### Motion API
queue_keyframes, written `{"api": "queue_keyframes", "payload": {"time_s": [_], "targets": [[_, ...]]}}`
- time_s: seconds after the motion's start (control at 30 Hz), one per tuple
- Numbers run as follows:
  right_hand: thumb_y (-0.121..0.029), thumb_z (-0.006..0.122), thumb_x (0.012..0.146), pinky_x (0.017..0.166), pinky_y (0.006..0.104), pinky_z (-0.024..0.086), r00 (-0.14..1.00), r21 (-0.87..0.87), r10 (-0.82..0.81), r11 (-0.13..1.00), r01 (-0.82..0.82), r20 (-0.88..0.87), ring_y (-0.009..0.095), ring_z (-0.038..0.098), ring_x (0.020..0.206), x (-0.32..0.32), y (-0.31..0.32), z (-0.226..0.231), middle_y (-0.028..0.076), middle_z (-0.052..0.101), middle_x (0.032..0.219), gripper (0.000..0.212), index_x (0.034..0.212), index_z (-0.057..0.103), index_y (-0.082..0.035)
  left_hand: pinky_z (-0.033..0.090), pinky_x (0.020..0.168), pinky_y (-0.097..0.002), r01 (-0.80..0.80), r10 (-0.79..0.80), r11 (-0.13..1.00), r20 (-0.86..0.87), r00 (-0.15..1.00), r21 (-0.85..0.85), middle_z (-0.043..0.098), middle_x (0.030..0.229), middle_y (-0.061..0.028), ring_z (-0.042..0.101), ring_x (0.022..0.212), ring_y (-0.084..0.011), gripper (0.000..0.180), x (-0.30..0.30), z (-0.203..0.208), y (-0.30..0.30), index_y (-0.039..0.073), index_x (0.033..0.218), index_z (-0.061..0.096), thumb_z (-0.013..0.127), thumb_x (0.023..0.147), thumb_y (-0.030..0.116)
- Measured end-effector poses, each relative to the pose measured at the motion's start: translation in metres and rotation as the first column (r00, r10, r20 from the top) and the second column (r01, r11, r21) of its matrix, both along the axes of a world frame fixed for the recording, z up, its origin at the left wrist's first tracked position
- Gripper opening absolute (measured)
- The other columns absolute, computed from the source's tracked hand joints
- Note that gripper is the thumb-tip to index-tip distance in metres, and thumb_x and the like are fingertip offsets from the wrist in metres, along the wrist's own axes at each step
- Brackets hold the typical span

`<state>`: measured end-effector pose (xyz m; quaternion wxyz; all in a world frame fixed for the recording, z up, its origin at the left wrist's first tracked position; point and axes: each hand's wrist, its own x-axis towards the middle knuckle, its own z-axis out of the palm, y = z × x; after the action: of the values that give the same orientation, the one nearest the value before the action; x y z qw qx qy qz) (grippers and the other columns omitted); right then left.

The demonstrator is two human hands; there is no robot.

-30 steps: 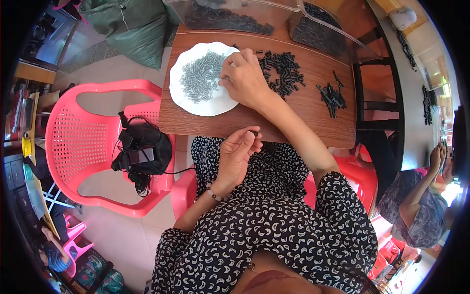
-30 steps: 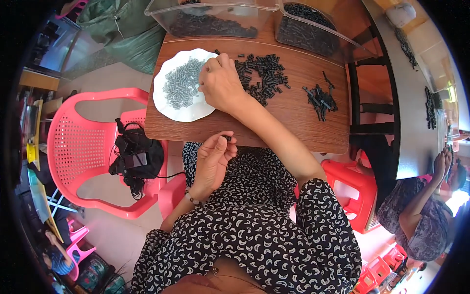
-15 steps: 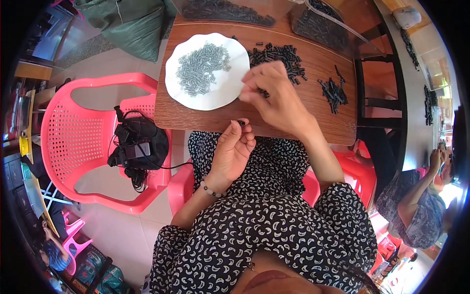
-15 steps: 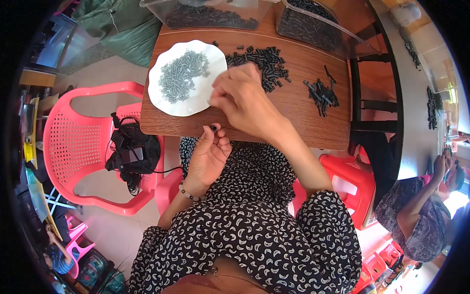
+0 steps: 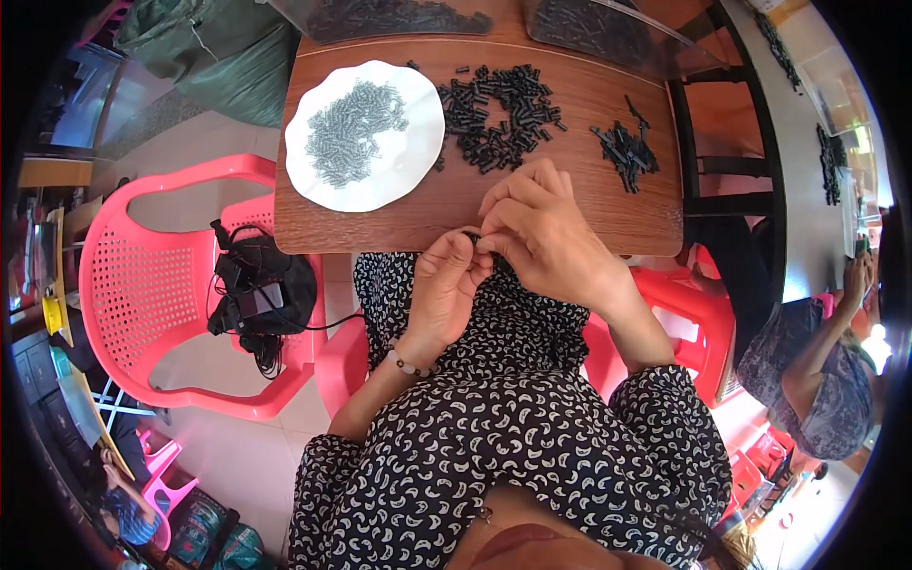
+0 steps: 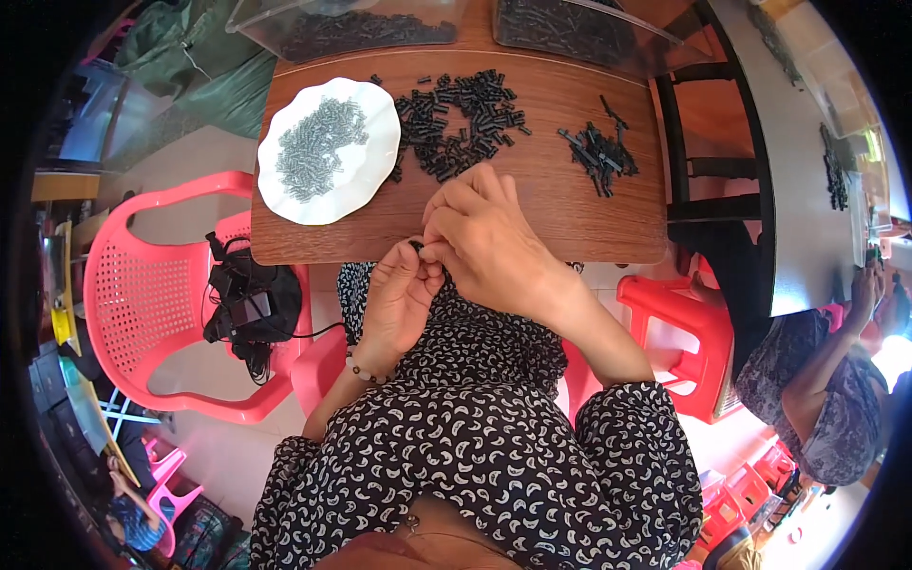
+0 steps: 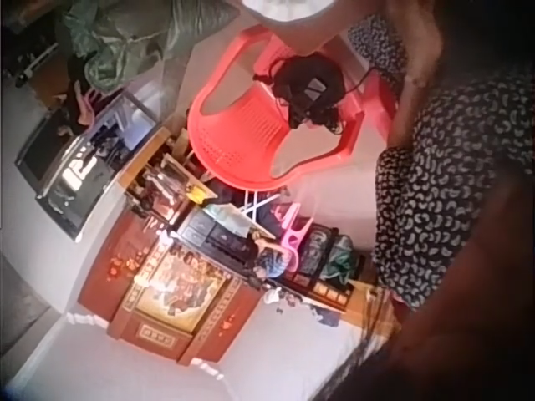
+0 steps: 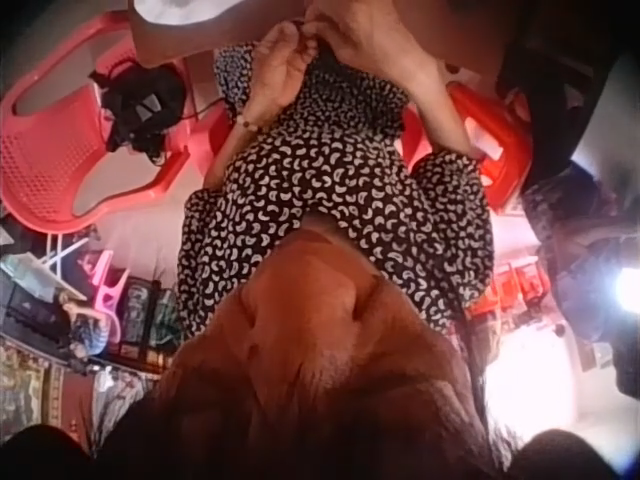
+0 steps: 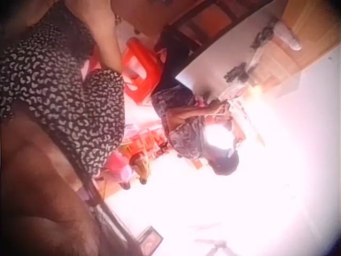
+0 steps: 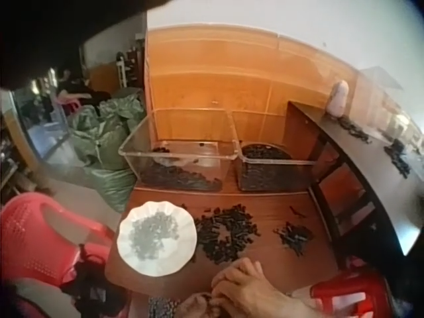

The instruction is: The person assembles small plastic components by hand, inserting tiny beads into them.

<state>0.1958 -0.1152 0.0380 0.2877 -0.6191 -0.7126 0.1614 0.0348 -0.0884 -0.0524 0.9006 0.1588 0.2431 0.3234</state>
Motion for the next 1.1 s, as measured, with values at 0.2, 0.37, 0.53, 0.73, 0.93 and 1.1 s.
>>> {"api": "queue_keyframes", "payload": {"time_s": [0.2, 0.37, 0.53, 0.73, 0.93, 1.1], "targets": [[-0.011, 0.072, 0.070, 0.078, 0.0383, 0.034, 0.995, 0.129, -0.048, 0.991, 0.036, 0.091, 0.025, 0.048, 0.093, -0.002, -0.002, -0.011, 0.001, 0.058, 0.090, 0.016, 0.081, 0.060, -0.010, 0.050, 0.074, -0.0242, -0.015, 0.020, 0.998, -0.084, 0.996, 0.061, 0.066, 0.093, -0.0035, 0.061, 0.081, -0.0111, 0.027, 0.000, 0.000, 0.000, 0.002, 0.111, 0.060, 0.059, 0.095, 0.023], [-0.011, 0.073, 0.073, 0.072, 0.0368, 0.042, 0.997, 0.132, -0.081, 0.988, 0.082, -0.014, 0.026, 0.054, 0.084, 0.005, -0.005, -0.013, 0.004, 0.062, 0.085, 0.016, 0.085, 0.062, -0.007, 0.052, 0.075, -0.0237, 0.061, -0.060, 0.996, 0.020, 0.998, -0.065, 0.067, 0.098, -0.0049, 0.064, 0.085, -0.0116, 0.029, 0.002, -0.002, 0.002, 0.001, 0.117, 0.058, 0.058, 0.095, 0.021], [-0.011, 0.067, 0.079, 0.068, 0.0410, 0.050, 0.950, 0.097, -0.305, 0.946, 0.310, -0.069, 0.032, 0.063, 0.076, 0.053, 0.005, -0.023, 0.012, 0.065, 0.078, 0.010, 0.088, 0.065, -0.007, 0.052, 0.075, -0.0230, 0.084, -0.079, 0.979, 0.033, 0.996, -0.187, 0.066, 0.101, -0.0055, 0.064, 0.084, -0.0113, 0.029, 0.002, 0.002, 0.004, 0.001, 0.118, 0.057, 0.058, 0.095, 0.019], [-0.012, 0.066, 0.081, 0.072, 0.0413, 0.049, 0.860, 0.146, -0.489, 0.870, 0.471, 0.142, 0.031, 0.060, 0.085, 0.106, 0.023, -0.047, 0.011, 0.065, 0.081, 0.010, 0.086, 0.064, -0.004, 0.052, 0.074, -0.0223, 0.098, -0.081, 0.973, 0.088, 0.993, -0.211, 0.065, 0.099, -0.0052, 0.062, 0.082, -0.0103, 0.029, 0.004, 0.003, 0.003, 0.000, 0.119, 0.056, 0.057, 0.095, 0.017], [-0.013, 0.068, 0.082, 0.069, 0.0380, 0.049, 0.840, 0.166, -0.472, 0.881, 0.442, 0.268, 0.026, 0.060, 0.081, 0.114, 0.032, -0.066, 0.009, 0.066, 0.083, 0.011, 0.087, 0.065, -0.004, 0.050, 0.073, -0.0218, 0.088, -0.062, 0.965, 0.111, 0.992, -0.246, 0.064, 0.096, -0.0042, 0.060, 0.082, -0.0093, 0.028, 0.004, 0.002, 0.004, 0.000, 0.117, 0.057, 0.058, 0.095, 0.016], [-0.009, 0.065, 0.084, 0.073, 0.0341, 0.049, 0.887, 0.107, -0.462, 0.882, 0.460, -0.003, 0.024, 0.063, 0.083, 0.107, 0.025, -0.057, 0.011, 0.068, 0.087, 0.014, 0.097, 0.067, -0.003, 0.049, 0.072, -0.0215, 0.086, -0.058, 0.965, 0.120, 0.991, -0.247, 0.064, 0.094, -0.0035, 0.059, 0.081, -0.0089, 0.028, 0.005, 0.002, 0.005, 0.001, 0.117, 0.057, 0.059, 0.094, 0.016]]}}
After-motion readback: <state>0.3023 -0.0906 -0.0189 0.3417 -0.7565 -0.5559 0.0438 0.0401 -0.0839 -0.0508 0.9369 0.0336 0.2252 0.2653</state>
